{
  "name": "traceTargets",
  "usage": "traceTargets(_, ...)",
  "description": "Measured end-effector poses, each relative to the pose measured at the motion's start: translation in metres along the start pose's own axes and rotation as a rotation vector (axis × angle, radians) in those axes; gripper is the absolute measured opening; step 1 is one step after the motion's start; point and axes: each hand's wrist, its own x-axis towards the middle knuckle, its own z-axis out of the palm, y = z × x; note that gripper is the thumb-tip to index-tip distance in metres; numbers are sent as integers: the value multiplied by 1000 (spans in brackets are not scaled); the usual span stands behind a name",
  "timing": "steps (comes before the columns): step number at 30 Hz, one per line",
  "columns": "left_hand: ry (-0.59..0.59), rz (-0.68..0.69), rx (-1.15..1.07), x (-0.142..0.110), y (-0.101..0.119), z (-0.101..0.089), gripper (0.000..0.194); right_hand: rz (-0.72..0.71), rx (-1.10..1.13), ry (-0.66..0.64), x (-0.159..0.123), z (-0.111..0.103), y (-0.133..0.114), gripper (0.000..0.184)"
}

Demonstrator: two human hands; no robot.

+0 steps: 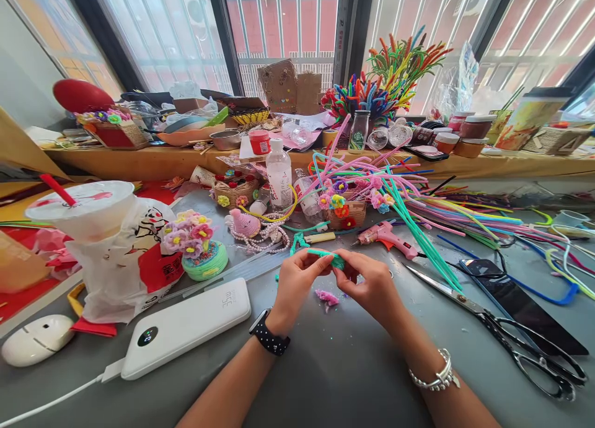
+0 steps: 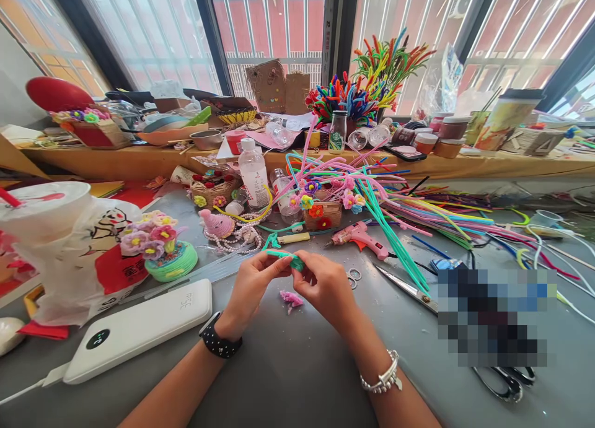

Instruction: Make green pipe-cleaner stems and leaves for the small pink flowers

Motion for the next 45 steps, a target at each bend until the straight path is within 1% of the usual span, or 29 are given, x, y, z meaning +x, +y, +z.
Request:
traceTargets(5,20,16,-4,0,0,0,16,-2,-13,0,1,-1,-1,17)
traceTargets(14,49,-25,-59,-2,2,2,17,-38,1,49,0,2,0,15)
traceTargets(26,37,-97,-182,-3,3,4,16,-46,-4,55,0,2,1,15)
traceTargets(34,35,-98,-167,-2,4,4,15,-30,21,44,1,2,0,17)
traceTargets(37,39,-43,-70,-1,6,0,15,21,129,-23,3,-3,1,18)
traceTargets(41,10,50,86,2,12,-8,14,103,403,-175,4,-10,4,23)
traceTargets(43,-20,55,114,3,14,-11,14,145,457,-172,4,-9,4,22)
traceTargets(45,-42,39,105,3,15,-11,14,184,461,-136,3,-6,3,20)
